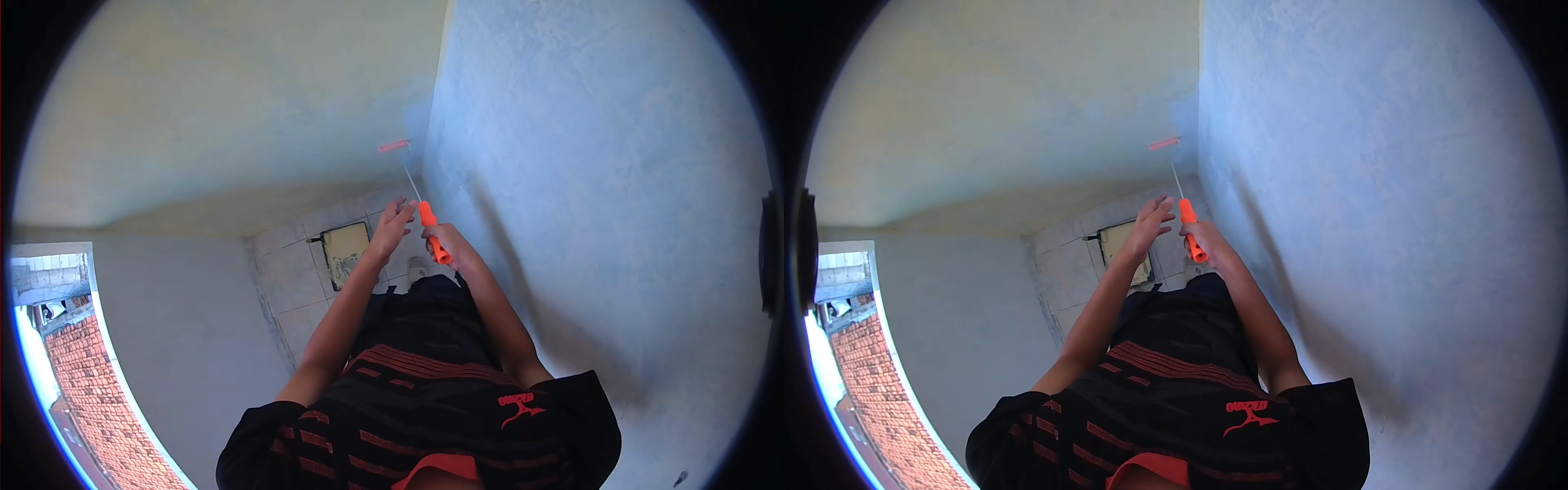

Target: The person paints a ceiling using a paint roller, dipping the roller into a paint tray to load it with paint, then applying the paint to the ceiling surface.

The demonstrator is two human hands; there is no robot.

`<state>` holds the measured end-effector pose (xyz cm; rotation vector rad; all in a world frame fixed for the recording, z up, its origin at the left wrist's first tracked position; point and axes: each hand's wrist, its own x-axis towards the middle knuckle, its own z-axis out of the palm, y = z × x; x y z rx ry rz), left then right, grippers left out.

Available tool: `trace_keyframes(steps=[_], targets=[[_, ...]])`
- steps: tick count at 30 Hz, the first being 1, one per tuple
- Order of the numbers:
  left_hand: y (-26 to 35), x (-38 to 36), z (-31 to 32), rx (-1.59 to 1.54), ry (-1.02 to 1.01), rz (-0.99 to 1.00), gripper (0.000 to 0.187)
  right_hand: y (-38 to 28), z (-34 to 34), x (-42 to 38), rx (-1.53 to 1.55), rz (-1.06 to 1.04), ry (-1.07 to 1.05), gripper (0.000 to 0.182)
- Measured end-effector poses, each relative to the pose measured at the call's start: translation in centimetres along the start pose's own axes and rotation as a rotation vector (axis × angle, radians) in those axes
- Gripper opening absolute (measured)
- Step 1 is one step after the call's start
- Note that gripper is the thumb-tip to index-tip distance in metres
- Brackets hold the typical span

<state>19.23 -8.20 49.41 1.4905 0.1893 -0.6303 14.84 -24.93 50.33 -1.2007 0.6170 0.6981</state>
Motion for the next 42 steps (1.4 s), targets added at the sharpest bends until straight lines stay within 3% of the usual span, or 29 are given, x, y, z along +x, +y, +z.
trace_keyframes(steps=[3, 9, 12, 16, 18, 20, 25, 27, 30, 33, 40, 42], targets=[[0.2, 0.8, -0.1, 0.034, 0.025, 0.018, 0.083, -0.5, 0.2, -0.2, 0.012, -0.024, -0.023, 0.018], [1.2, -0.9, -0.1, 0.021, 0.009, 0.027, 0.085, -1.4, 0.7, -9.1, 0.003, -0.108, -0.125, 0.016], [1.2, -0.8, 0.1, -0.006, -0.024, -0.030, 0.083, -0.4, 0.3, -6.1, 0.003, -0.086, -0.115, 0.016], [-0.4, 0.3, 0.4, 0.010, -0.120, -0.120, 0.077, 1.0, -0.6, 4.2, 0.026, 0.025, -0.047, 0.020], [-1.6, 1.3, 0.3, 0.041, -0.111, -0.131, 0.075, 2.7, -1.1, 9.0, 0.086, -0.073, -0.119, 0.031], [-2.3, 2.0, 0.1, 0.067, -0.095, -0.143, 0.073, 3.0, -0.9, 11.2, 0.088, -0.073, -0.137, 0.031], [-3.8, 2.5, -0.6, 0.033, -0.081, -0.188, 0.070, 3.9, -0.4, 13.2, 0.095, -0.053, -0.124, 0.030], [-3.5, 1.5, -0.8, -0.011, -0.056, -0.163, 0.071, 3.6, -0.2, 10.8, 0.041, -0.047, -0.011, 0.029], [-1.7, -0.8, -1.2, -0.079, -0.025, -0.128, 0.072, 1.2, 0.8, 3.1, -0.013, 0.000, -0.012, 0.024], [-2.0, -1.0, -1.5, -0.147, -0.013, -0.152, 0.070, 0.9, 1.4, 3.4, 0.048, 0.043, 0.003, 0.021], [-9.7, 6.3, -2.6, -0.202, -0.033, -0.224, 0.065, 4.6, 0.1, 19.0, 0.065, 0.004, 0.086, 0.021], [-10.9, 8.3, -3.9, -0.198, -0.031, -0.262, 0.065, 5.7, -0.8, 20.3, 0.055, 0.074, 0.101, 0.021]])
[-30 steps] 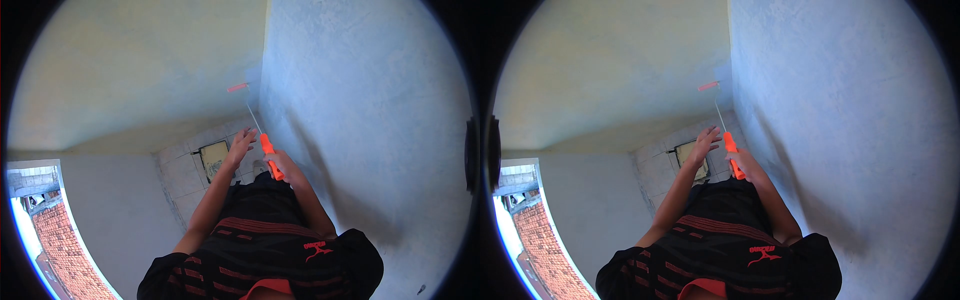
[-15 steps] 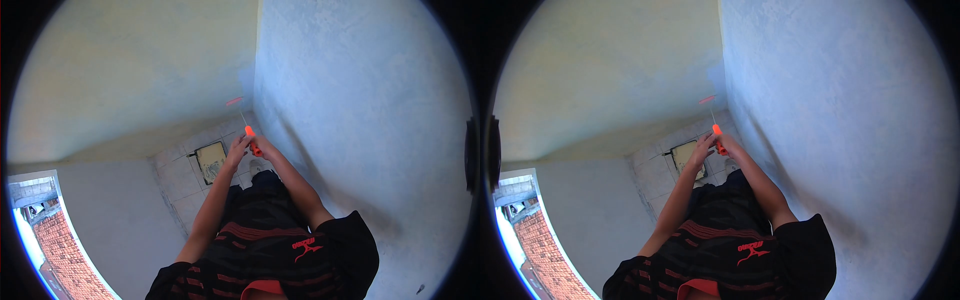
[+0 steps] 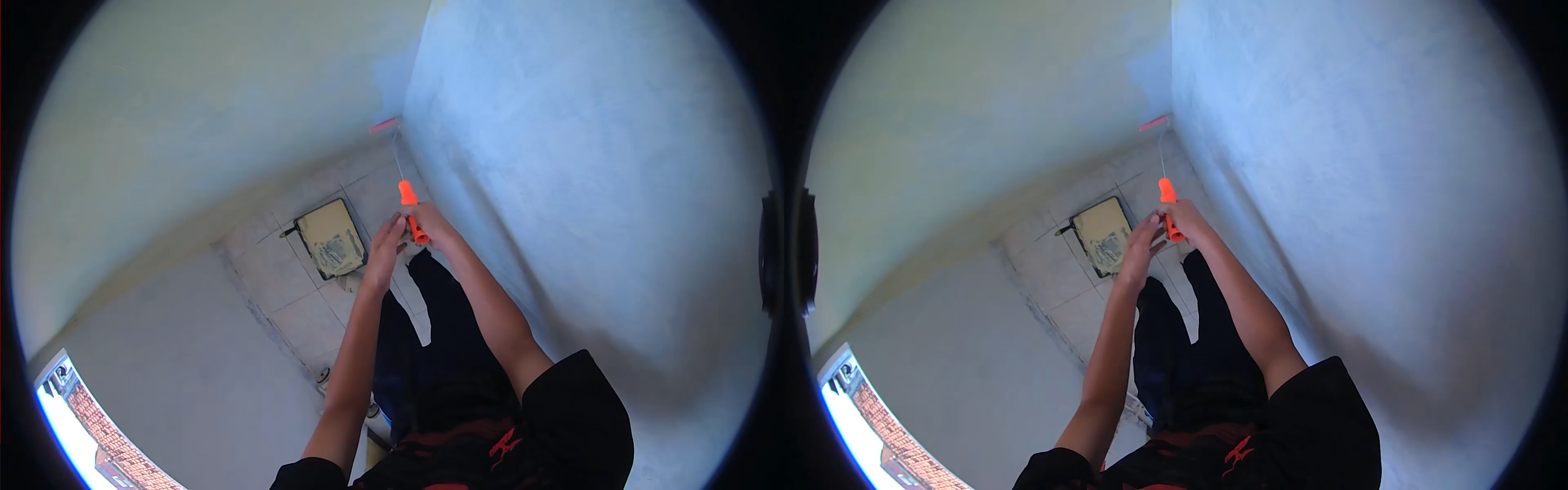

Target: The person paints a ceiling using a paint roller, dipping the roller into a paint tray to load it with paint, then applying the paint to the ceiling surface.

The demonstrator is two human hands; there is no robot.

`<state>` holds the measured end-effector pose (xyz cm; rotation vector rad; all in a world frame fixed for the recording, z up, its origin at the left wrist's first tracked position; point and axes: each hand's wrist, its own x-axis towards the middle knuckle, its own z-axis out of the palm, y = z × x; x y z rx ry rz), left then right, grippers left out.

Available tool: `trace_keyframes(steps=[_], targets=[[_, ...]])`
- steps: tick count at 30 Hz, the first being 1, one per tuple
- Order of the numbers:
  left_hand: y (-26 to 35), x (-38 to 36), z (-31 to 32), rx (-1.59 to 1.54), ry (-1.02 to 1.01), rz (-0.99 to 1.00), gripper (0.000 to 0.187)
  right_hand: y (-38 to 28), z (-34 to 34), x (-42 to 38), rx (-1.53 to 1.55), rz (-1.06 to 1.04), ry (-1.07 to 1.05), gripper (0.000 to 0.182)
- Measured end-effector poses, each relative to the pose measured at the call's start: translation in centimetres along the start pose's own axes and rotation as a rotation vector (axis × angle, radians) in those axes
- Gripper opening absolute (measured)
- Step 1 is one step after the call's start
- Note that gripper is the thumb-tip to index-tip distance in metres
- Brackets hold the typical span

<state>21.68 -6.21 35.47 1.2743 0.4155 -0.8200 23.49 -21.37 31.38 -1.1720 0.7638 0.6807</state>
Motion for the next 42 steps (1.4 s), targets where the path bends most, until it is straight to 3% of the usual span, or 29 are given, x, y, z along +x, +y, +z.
trace_keyframes(steps=[9, 13, 18, 21, 26, 28, 34, 38, 42], targets=[[-0.1, 2.2, -2.9, 0.026, -0.092, -0.028, 0.066, -0.8, -3.6, -11.1, 0.001, 0.073, -0.076, 0.013], [-2.0, 4.2, -2.5, 0.038, -0.174, -0.049, 0.065, 1.5, -4.3, -8.4, -0.012, 0.114, -0.062, 0.012], [-5.1, 7.0, -1.9, 0.037, -0.155, -0.107, 0.066, 3.4, -4.4, 1.0, -0.069, 0.086, 0.016, 0.015], [-6.0, 8.6, -1.4, 0.015, -0.127, -0.140, 0.066, 2.8, -3.9, 1.3, -0.050, 0.064, 0.015, 0.017], [-4.9, 8.4, -0.1, -0.159, -0.179, -0.171, 0.059, 1.0, -4.2, -6.4, -0.089, 0.119, -0.003, 0.014], [-4.6, 7.6, 0.5, -0.166, -0.388, -0.123, 0.051, 1.2, -4.7, -8.9, -0.077, 0.118, -0.027, 0.013], [-2.1, 3.6, 2.1, -0.142, -0.547, -0.058, 0.036, 1.1, -4.2, -13.8, -0.015, 0.118, -0.035, 0.012], [-3.5, 2.8, 2.9, -0.088, -0.469, -0.045, 0.034, 1.5, -3.9, -13.1, 0.002, 0.155, -0.029, 0.013], [-7.4, 8.6, 3.1, -0.105, -0.169, 0.052, 0.036, 2.7, -4.7, -4.9, -0.026, 0.113, -0.001, 0.015]])
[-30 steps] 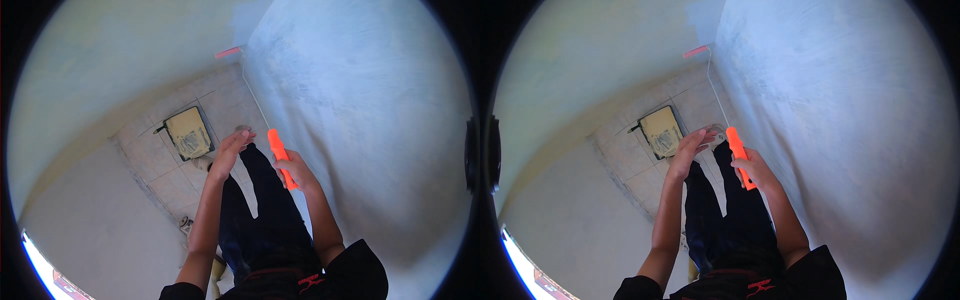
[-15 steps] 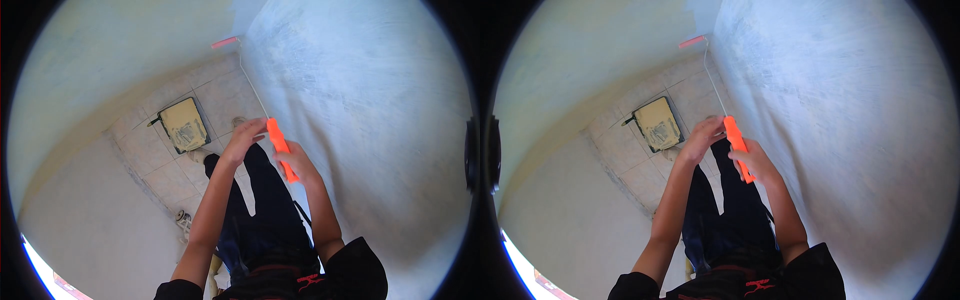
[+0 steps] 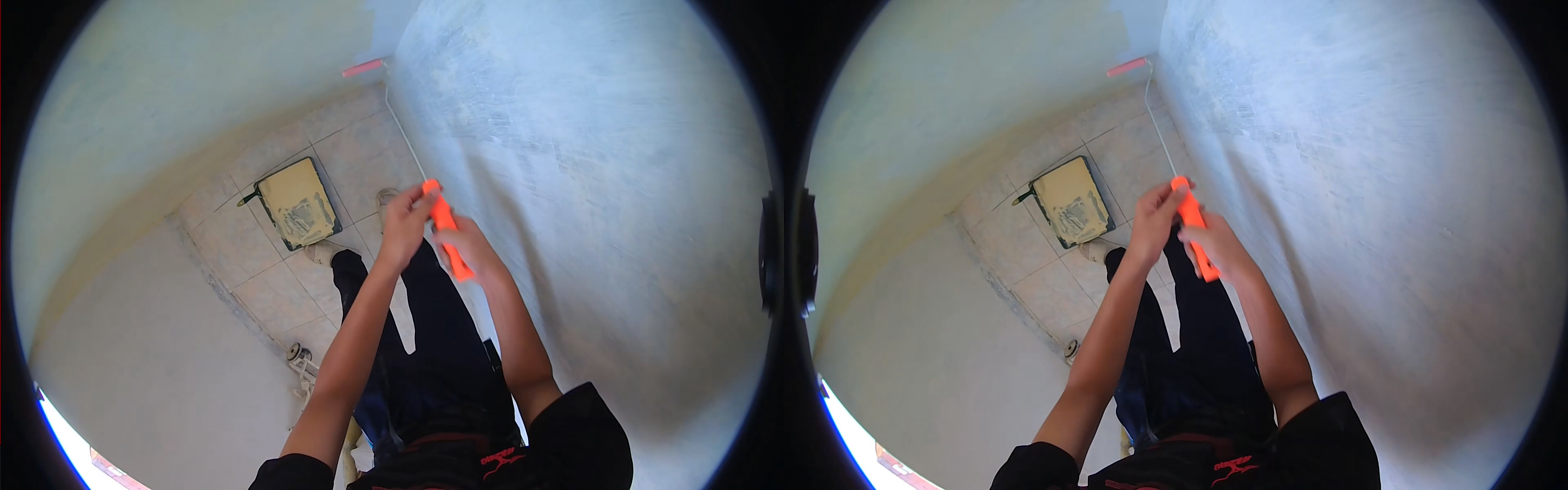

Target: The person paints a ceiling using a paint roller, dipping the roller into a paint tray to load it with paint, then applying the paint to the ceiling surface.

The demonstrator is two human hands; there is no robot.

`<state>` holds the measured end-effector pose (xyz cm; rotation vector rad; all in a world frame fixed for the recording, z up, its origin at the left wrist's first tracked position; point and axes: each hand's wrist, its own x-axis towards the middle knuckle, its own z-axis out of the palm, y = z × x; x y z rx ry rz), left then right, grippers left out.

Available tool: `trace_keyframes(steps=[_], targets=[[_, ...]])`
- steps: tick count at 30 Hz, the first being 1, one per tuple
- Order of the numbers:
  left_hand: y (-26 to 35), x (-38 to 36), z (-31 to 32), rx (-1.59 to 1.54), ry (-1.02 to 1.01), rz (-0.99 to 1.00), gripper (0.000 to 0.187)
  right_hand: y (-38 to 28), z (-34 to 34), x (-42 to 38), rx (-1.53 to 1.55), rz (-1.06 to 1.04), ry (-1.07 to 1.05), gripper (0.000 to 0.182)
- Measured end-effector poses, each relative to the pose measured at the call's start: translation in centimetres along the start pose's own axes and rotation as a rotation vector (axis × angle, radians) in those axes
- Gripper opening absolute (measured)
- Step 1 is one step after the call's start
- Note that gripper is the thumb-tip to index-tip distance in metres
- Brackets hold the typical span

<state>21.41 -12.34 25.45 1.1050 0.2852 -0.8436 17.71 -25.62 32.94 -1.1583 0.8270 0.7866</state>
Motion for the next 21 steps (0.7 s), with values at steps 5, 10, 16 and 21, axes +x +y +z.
trace_keyframes(steps=[5, 10, 16, 21], targets=[[0.1, 4.9, -1.6, -0.065, 0.140, -0.062, 0.037, -0.3, -0.5, 6.8, 0.014, -0.019, -0.045, 0.013], [0.8, 1.1, -0.2, -0.015, 0.058, 0.000, 0.037, -1.1, 0.2, 1.2, -0.036, 0.022, -0.004, 0.010], [0.6, -1.9, 2.5, -0.067, 0.163, -0.002, 0.037, -0.2, -0.5, -2.0, 0.088, 0.199, -0.053, 0.027], [-2.5, 1.5, 1.0, -0.043, 0.219, 0.003, 0.035, 1.2, -1.4, 1.4, 0.277, 0.249, -0.059, 0.034]])
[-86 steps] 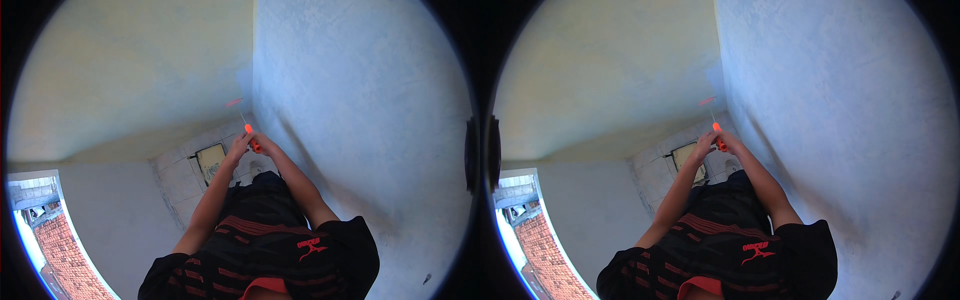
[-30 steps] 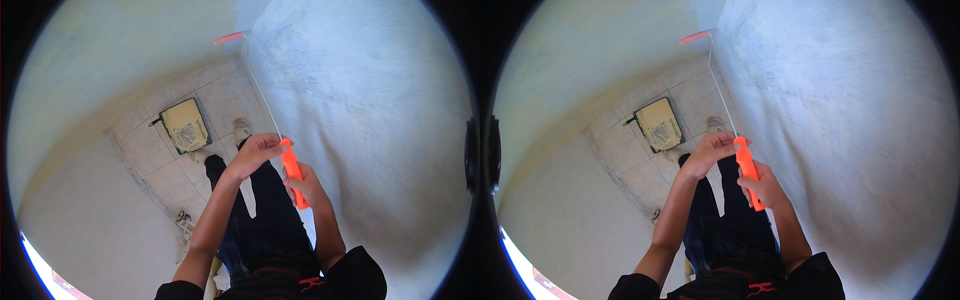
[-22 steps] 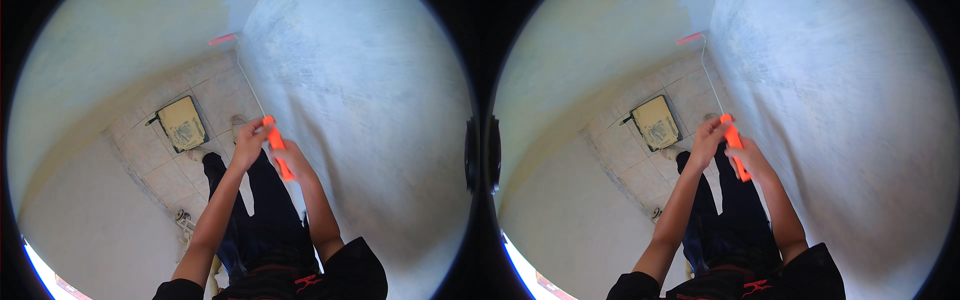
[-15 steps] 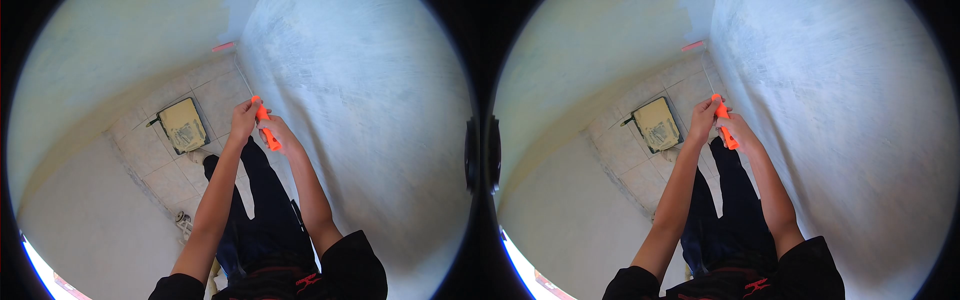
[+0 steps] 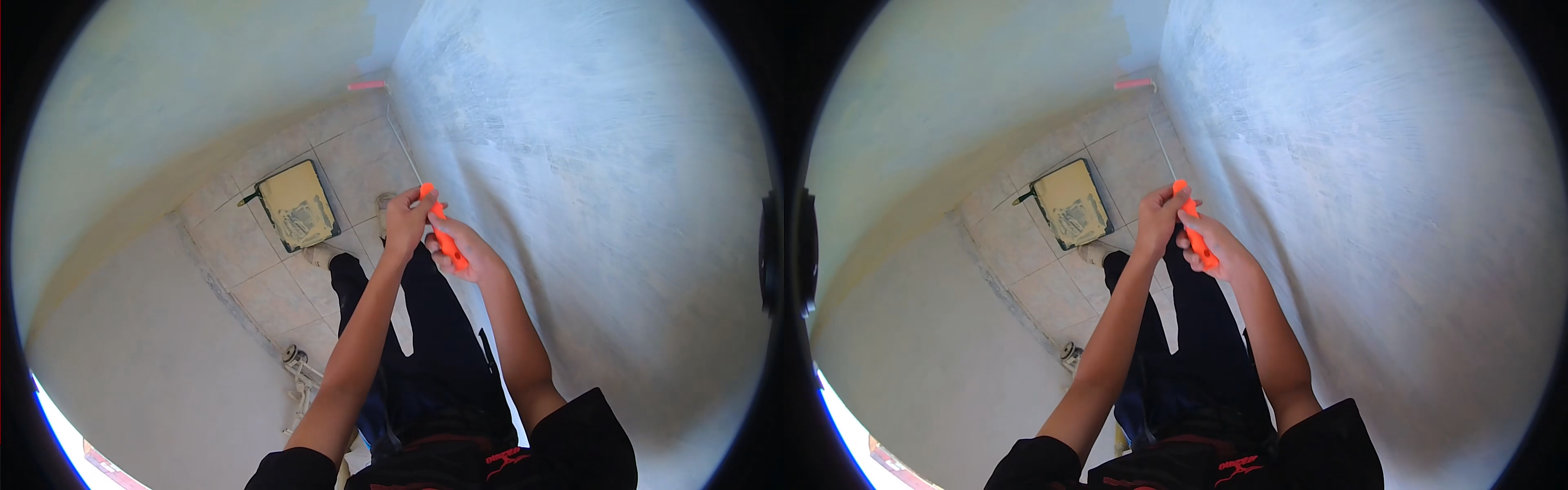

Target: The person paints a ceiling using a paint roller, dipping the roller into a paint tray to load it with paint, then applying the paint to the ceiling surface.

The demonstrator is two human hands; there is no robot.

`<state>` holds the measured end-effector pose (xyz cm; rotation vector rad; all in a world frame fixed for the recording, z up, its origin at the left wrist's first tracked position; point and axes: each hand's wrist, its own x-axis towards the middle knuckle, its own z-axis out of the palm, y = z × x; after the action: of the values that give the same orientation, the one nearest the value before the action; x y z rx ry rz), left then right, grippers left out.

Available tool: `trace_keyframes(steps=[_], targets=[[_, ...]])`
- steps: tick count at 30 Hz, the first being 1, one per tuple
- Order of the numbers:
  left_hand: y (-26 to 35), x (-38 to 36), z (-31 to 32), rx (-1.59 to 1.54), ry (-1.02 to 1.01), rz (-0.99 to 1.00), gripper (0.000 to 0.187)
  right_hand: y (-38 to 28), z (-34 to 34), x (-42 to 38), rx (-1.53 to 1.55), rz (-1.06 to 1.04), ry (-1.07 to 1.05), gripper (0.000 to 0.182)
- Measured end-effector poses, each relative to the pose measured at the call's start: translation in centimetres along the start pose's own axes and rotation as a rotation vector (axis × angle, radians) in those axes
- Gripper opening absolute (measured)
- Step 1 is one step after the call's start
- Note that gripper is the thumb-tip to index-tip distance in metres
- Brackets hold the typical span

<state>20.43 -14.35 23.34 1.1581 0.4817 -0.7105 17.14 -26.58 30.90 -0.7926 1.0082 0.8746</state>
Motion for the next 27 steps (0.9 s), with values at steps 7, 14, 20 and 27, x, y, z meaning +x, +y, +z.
trace_keyframes(steps=[7, 14, 20, 27], targets=[[-0.6, 5.4, -2.1, 0.057, 0.053, -0.005, 0.032, -2.6, 0.0, 5.7, 0.027, -0.050, -0.051, 0.037], [3.5, 4.0, -1.6, -0.070, 0.008, 0.007, 0.037, -4.4, 3.0, 3.4, -0.095, -0.131, 0.072, 0.043], [7.4, -5.2, 0.4, -0.053, -0.040, 0.077, 0.035, -1.4, 5.3, -6.2, -0.032, -0.210, -0.031, 0.051], [12.5, -16.9, 2.2, -0.118, -0.217, 0.098, 0.042, 1.4, 9.2, -17.8, -0.003, -0.227, -0.043, 0.050]])
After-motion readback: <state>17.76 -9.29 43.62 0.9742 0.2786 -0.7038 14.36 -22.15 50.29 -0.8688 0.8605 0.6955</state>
